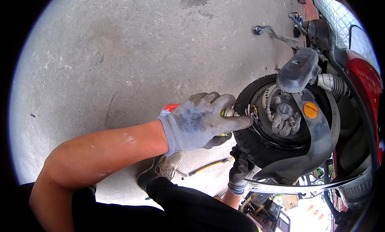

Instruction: The person sprays a white substance from a can onto the rear wheel and brake assembly of a red motorcycle. They then move to the front wheel and apply the same spray to the tire and surrounding components.

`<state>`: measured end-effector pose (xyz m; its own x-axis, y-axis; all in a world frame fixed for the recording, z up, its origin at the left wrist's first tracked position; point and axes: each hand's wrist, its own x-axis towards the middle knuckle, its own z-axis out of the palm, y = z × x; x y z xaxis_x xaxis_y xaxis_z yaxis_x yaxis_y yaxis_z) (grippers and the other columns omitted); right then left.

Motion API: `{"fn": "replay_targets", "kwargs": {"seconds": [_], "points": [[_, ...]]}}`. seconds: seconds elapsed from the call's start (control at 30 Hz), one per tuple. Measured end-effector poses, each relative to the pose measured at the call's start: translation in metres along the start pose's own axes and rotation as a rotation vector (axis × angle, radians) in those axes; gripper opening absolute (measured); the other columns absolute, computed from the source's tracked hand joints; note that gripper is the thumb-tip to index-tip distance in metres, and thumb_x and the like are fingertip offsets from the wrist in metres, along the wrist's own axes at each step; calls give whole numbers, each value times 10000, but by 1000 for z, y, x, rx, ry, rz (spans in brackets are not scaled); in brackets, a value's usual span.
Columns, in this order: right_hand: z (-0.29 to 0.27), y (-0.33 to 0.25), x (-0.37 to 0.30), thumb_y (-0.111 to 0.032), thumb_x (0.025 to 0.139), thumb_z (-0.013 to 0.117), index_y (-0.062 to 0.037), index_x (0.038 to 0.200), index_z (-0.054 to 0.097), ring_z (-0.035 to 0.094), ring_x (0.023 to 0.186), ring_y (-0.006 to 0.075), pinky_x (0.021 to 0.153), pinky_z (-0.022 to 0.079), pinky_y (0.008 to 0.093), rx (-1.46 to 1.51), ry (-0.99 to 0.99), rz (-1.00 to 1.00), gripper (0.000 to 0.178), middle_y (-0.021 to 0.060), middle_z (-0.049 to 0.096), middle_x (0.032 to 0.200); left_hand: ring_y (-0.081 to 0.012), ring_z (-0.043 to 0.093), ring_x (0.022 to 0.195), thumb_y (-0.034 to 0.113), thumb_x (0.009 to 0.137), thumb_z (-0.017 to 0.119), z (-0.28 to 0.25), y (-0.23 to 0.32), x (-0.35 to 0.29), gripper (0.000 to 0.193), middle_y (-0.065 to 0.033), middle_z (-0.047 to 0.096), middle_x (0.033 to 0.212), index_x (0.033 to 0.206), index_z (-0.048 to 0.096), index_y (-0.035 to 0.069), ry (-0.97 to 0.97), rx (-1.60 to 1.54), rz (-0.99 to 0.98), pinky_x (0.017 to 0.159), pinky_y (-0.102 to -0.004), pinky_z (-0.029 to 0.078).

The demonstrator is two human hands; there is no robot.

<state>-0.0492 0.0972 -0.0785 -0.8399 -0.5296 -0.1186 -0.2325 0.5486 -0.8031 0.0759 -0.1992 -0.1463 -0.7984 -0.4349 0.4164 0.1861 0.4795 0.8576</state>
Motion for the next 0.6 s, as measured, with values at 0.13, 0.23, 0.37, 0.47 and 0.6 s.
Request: {"fn": "replay_targets", "kwargs": {"seconds": [0.13, 0.23, 0.37, 0.47, 0.6], "points": [[1, 5, 1, -251, 1017, 603, 85, 1320, 574, 741, 982, 329, 801, 629, 412, 94, -6, -35, 454, 223, 709, 1154, -301, 660, 992, 244, 806, 809, -1, 1, 0, 569, -127, 562, 1185, 1341, 641, 340, 1, 12, -10, 865, -440, 568], [3, 2, 1, -248, 1021, 600, 85, 1321, 575, 742, 980, 330, 793, 631, 407, 66, -8, -26, 449, 222, 708, 1157, -301, 659, 994, 238, 800, 810, -2, 0, 0, 586, -126, 562, 1191, 1350, 634, 337, -20, -3, -15, 873, -444, 565], [3, -1, 1, -239, 1024, 597, 85, 1322, 577, 743, 972, 332, 782, 634, 404, -45, -2, -23, 440, 224, 708, 1157, -293, 658, 997, 228, 792, 811, -1, -5, -3, 615, -125, 562, 1197, 1369, 622, 326, 16, -8, -18, 875, -451, 557], [4, 0, 1, -230, 1026, 595, 86, 1321, 578, 743, 970, 333, 781, 635, 407, -18, 11, -11, 433, 228, 707, 1155, -286, 657, 998, 230, 788, 811, -5, -6, -3, 628, -123, 561, 1195, 1378, 616, 321, 25, 37, -25, 865, -450, 554], [0, 1, 2, -226, 1030, 589, 87, 1319, 578, 742, 976, 336, 782, 636, 412, 20, -11, 8, 426, 234, 706, 1155, -351, 611, 1143, 321, 866, 765, -7, -7, -3, 619, -158, 528, 1280, 1444, 546, 345, -68, 18, -52, 962, -500, 537]]}}
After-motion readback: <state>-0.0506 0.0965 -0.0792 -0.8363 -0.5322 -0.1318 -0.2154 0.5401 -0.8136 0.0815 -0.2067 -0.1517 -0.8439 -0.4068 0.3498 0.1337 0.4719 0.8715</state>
